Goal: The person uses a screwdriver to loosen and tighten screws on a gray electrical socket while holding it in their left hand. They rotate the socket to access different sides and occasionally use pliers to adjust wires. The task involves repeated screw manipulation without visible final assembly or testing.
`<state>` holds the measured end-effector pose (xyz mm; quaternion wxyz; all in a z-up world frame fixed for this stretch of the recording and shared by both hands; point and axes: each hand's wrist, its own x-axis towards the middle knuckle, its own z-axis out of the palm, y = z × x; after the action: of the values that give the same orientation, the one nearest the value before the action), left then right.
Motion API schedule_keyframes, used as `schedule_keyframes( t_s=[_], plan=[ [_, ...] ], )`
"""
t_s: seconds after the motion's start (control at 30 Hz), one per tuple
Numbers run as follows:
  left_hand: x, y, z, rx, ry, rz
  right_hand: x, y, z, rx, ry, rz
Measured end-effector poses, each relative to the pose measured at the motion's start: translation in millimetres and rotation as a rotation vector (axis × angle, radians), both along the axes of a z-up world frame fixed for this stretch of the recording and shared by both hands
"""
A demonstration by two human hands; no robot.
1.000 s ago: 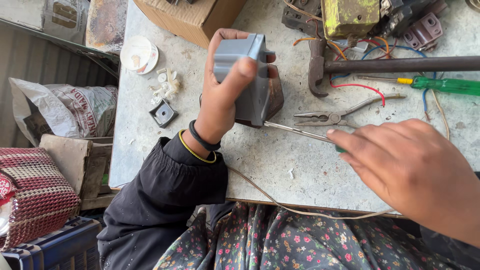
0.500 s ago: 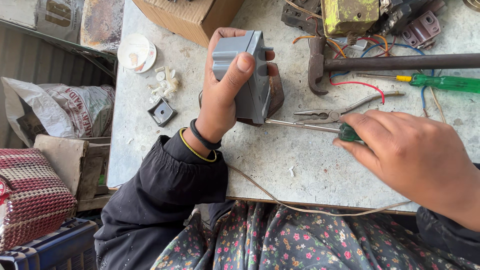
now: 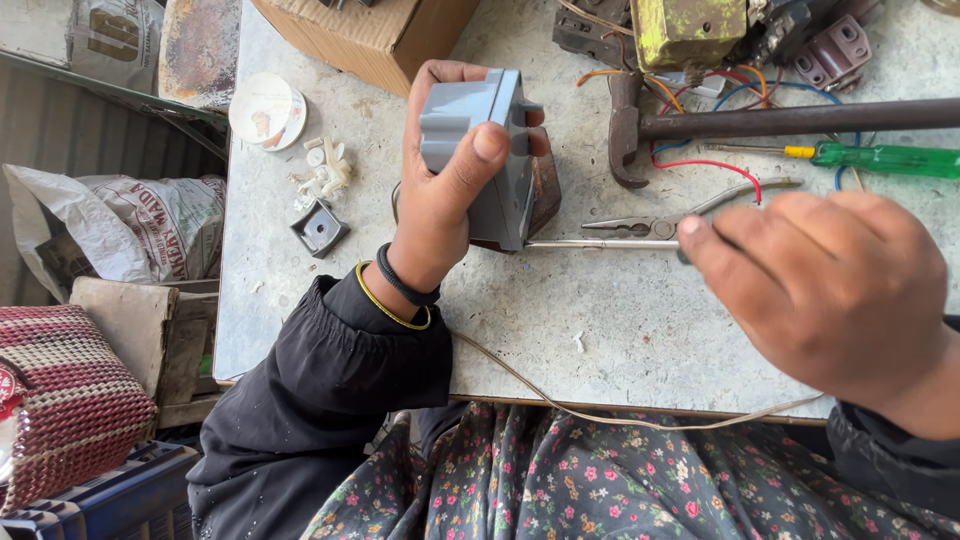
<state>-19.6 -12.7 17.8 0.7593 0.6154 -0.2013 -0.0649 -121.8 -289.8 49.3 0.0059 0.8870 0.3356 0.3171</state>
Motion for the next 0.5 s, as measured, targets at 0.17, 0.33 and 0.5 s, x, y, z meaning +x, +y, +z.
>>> schedule_keyframes(
  t_s=[0.17,0.33,0.5],
  plan=[
    [0,-1,1,-0.035,0.043,0.031,-1,-1,-10,-0.038,0.166,-0.185],
    [-1,-3,4,-0.031,0.033,0.044,-4,-6,-23,-0.073,0.441,-0.249],
    [-2,-4,4,-0.035,0.040,0.055,-4,-11,-23,0.176,0.467,-0.063]
  ],
)
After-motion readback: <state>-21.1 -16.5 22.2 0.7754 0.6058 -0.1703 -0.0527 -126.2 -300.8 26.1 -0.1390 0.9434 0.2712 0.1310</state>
